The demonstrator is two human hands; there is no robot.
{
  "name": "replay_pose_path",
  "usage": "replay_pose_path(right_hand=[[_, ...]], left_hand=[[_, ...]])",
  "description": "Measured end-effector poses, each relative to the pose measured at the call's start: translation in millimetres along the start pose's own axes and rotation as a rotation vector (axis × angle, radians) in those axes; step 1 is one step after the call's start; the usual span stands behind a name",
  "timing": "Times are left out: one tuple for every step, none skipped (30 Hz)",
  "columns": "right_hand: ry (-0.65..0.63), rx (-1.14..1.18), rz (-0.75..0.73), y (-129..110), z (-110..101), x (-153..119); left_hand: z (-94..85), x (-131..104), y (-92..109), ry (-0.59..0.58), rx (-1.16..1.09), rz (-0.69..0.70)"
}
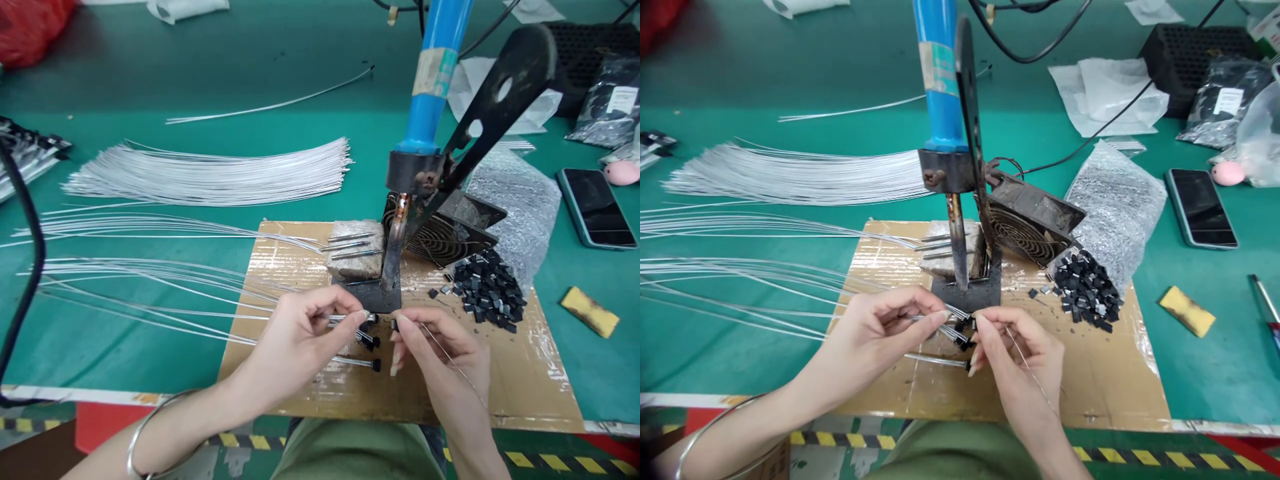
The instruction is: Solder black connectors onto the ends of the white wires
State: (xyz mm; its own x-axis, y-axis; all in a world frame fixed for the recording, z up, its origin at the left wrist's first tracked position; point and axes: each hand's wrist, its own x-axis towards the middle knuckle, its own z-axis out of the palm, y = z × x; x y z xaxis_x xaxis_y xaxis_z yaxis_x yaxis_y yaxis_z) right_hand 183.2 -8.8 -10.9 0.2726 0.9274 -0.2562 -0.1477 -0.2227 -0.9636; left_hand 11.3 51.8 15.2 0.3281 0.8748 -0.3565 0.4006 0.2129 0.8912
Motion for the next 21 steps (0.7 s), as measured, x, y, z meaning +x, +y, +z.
replay_pose_path(right_hand=[[-0.005, 0.007, 0.016, -0.4, 1.3, 0.0], [-0.002, 0.02, 0.039, -1.2, 2.8, -0.3], [0.006, 0.036, 0.064, -2.1, 4.4, -0.8], [0.007, 0.053, 0.083, -3.1, 6.0, -1.4], [0.001, 0.068, 0.092, -3.9, 7.5, -1.9], [-0.007, 0.079, 0.1, -4.4, 8.6, -2.3], [-0.016, 0.086, 0.107, -4.5, 9.4, -2.6], [-0.026, 0.089, 0.112, -4.4, 9.8, -2.7], [-0.035, 0.09, 0.116, -3.9, 10.0, -2.8], [-0.042, 0.092, 0.119, -3.3, 9.9, -2.8], [-0.045, 0.096, 0.121, -2.6, 9.7, -2.8], [-0.045, 0.102, 0.123, -2.0, 9.6, -2.9], [-0.044, 0.108, 0.124, -1.5, 9.5, -3.0], [-0.042, 0.116, 0.127, -1.2, 9.5, -3.1], [-0.042, 0.124, 0.129, -1.1, 9.6, -3.2], [-0.042, 0.13, 0.132, -1.1, 9.8, -3.2], [-0.043, 0.136, 0.134, -1.3, 10.1, -3.2], [-0.044, 0.14, 0.134, -1.5, 10.4, -3.2], [-0.042, 0.142, 0.134, -1.7, 10.6, -3.2], [-0.04, 0.14, 0.133, -2.0, 10.7, -3.1], [-0.038, 0.137, 0.13, -2.2, 10.7, -3.1]], left_hand=[[0.1, -0.3, 0.0, 0.004, 0.005, -0.008], [0.3, -0.5, 0.3, 0.008, 0.007, -0.009], [0.4, -0.6, 0.8, 0.005, 0.002, -0.008], [0.5, -0.7, 1.6, -0.002, -0.015, -0.004], [0.6, -0.7, 2.6, -0.015, -0.042, 0.003], [0.8, -0.7, 3.8, -0.035, -0.076, 0.008], [1.1, -0.7, 5.1, -0.053, -0.114, 0.01], [1.4, -0.7, 6.3, -0.07, -0.147, 0.009], [1.8, -0.8, 7.3, -0.083, -0.173, 0.008], [2.3, -1.0, 8.2, -0.088, -0.19, 0.01], [2.8, -1.2, 8.8, -0.089, -0.199, 0.012], [3.3, -1.5, 9.2, -0.087, -0.203, 0.017], [3.9, -1.8, 9.3, -0.084, -0.206, 0.023], [4.4, -2.1, 9.4, -0.081, -0.209, 0.027], [4.8, -2.2, 9.4, -0.078, -0.213, 0.028], [5.2, -2.3, 9.3, -0.076, -0.214, 0.025], [5.5, -2.2, 9.2, -0.074, -0.215, 0.022], [5.6, -2.1, 9.1, -0.07, -0.215, 0.02], [5.8, -1.9, 9.0, -0.067, -0.213, 0.018], [5.9, -1.7, 9.0, -0.064, -0.212, 0.015], [6.0, -1.6, 9.0, -0.063, -0.212, 0.012]])
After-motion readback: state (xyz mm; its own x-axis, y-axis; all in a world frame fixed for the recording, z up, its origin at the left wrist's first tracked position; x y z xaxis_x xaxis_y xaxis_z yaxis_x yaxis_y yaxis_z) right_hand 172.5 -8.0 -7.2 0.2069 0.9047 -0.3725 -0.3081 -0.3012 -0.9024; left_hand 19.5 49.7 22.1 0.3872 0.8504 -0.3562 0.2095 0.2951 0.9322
